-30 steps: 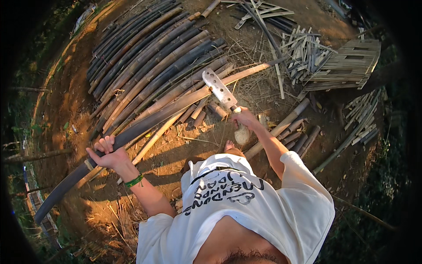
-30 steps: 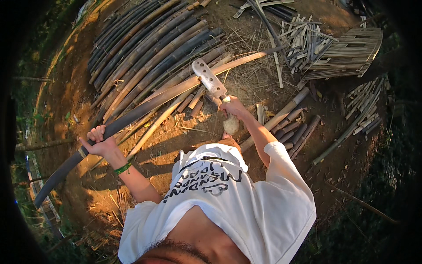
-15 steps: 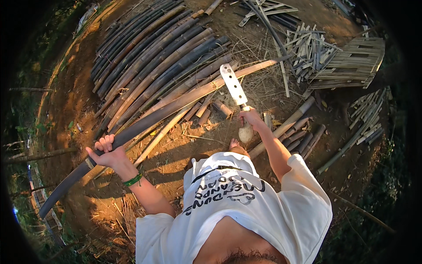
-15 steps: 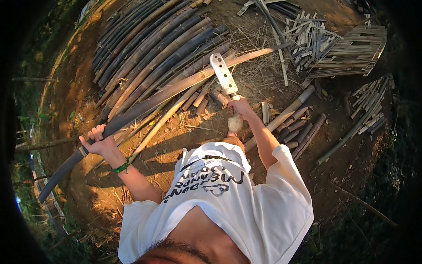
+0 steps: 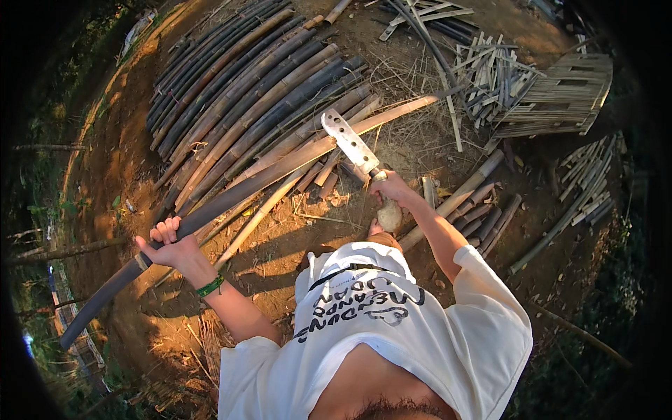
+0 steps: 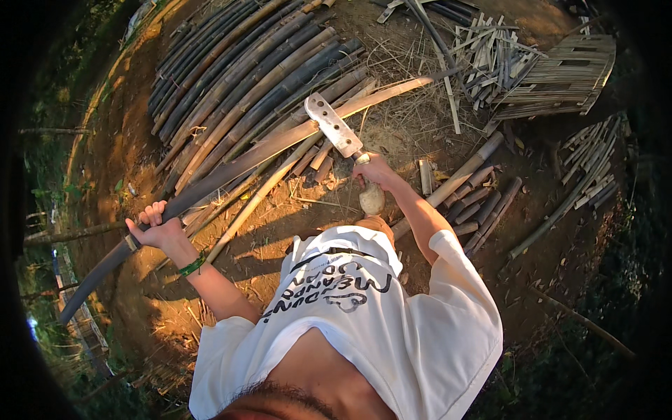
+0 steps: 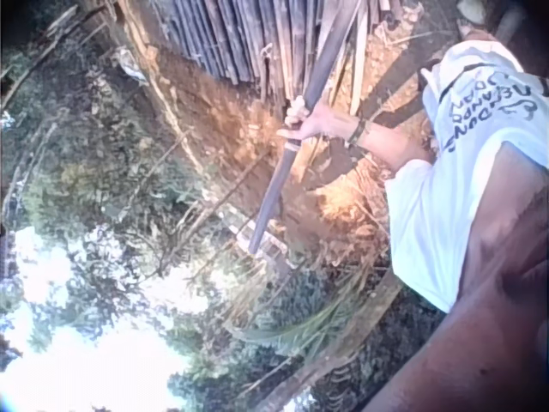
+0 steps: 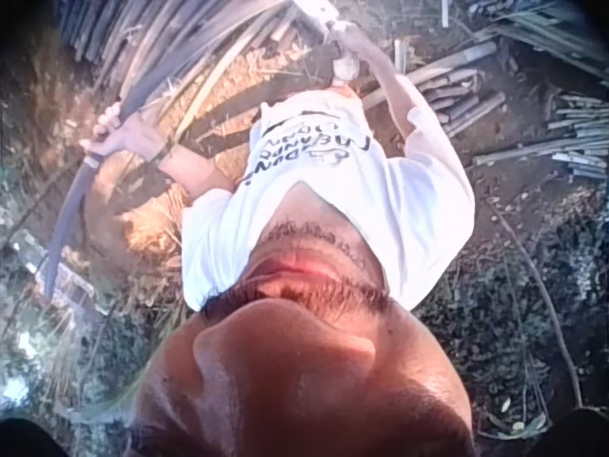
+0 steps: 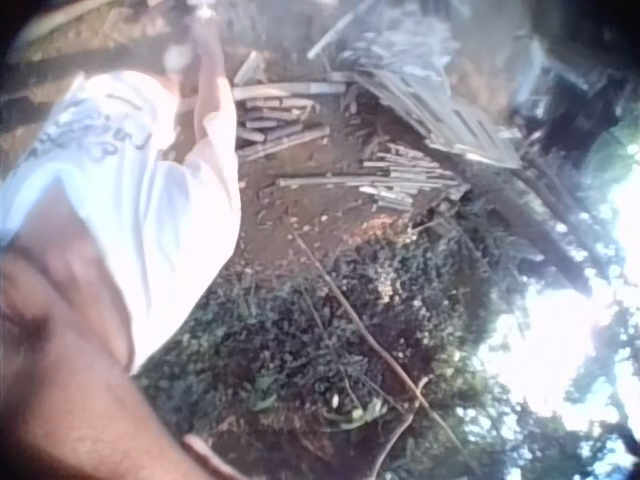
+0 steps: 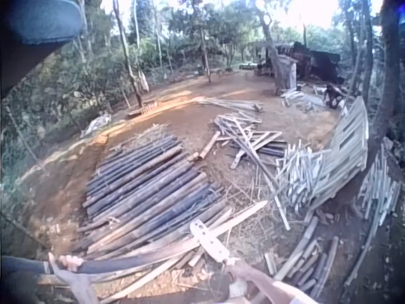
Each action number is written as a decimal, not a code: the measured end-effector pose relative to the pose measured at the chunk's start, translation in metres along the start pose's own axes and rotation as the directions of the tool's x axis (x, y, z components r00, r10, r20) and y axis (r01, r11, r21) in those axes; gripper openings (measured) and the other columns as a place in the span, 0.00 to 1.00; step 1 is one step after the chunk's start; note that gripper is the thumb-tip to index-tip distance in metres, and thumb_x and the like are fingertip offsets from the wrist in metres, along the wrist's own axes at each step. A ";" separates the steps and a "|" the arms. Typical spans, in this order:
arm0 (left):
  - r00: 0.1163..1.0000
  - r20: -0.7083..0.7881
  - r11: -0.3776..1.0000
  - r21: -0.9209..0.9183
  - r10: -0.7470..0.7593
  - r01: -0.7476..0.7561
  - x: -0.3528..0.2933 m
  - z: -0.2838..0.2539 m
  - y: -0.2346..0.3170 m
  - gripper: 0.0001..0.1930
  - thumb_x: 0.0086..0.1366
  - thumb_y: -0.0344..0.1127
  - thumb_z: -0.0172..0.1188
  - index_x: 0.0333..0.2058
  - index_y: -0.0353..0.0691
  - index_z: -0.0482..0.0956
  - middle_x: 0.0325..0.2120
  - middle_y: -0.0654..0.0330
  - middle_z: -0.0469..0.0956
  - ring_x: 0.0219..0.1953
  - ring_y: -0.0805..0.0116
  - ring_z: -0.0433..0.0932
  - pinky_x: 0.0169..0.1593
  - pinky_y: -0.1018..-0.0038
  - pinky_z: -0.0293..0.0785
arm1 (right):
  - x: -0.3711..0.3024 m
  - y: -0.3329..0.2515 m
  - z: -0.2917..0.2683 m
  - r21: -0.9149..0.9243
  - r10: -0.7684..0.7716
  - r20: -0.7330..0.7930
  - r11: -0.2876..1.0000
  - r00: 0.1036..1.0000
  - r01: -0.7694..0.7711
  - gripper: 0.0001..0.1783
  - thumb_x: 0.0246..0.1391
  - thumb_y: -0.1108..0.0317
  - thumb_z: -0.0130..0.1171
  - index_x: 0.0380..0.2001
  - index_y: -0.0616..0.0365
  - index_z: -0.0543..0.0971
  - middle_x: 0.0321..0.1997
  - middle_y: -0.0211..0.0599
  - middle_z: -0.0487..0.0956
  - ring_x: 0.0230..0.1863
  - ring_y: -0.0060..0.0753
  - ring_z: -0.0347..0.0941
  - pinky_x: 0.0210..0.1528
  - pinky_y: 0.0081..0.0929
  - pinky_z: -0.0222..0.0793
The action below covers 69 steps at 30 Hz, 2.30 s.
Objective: The person shaves a piece of bamboo by hand using a woodworking knife, removing long thin strips.
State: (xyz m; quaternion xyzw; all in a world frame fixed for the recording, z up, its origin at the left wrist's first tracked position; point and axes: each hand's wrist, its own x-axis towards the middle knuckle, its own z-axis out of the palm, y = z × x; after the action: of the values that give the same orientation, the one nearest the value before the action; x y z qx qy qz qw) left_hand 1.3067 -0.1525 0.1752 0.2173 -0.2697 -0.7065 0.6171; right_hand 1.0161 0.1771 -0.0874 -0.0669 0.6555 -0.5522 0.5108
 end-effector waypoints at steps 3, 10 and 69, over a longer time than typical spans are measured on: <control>0.991 -0.130 0.999 0.002 -0.041 0.041 -0.004 0.004 -0.011 0.29 0.70 0.57 0.50 0.12 0.50 0.57 0.09 0.69 0.50 0.15 0.73 0.51 0.27 0.74 0.56 | 0.034 0.010 -0.016 0.501 0.079 -0.033 0.864 0.996 -0.052 0.10 0.48 0.79 0.60 0.34 0.61 0.72 0.23 0.35 0.76 0.22 0.28 0.73 0.24 0.30 0.72; 0.988 -0.151 1.000 -0.001 0.013 -0.014 -0.010 -0.006 -0.002 0.28 0.69 0.54 0.52 0.14 0.50 0.55 0.10 0.69 0.49 0.14 0.74 0.50 0.26 0.75 0.55 | 0.016 0.002 -0.002 0.208 0.065 0.018 0.976 0.998 -0.068 0.06 0.48 0.77 0.61 0.29 0.59 0.73 0.23 0.35 0.75 0.22 0.28 0.72 0.24 0.30 0.72; 0.904 -0.427 0.992 0.125 0.039 0.017 0.021 -0.019 -0.026 0.26 0.75 0.51 0.38 0.16 0.50 0.51 0.11 0.66 0.45 0.15 0.69 0.47 0.26 0.67 0.60 | -0.028 0.013 0.023 -0.055 -0.006 0.036 0.998 0.999 0.008 0.10 0.45 0.78 0.61 0.34 0.61 0.73 0.22 0.33 0.75 0.21 0.26 0.73 0.24 0.32 0.69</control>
State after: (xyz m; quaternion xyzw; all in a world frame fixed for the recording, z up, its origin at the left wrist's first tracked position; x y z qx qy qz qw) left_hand 1.2959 -0.1728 0.1441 0.4041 -0.1730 -0.6197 0.6502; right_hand 1.0521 0.1850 -0.0779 -0.0932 0.6611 -0.5345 0.5183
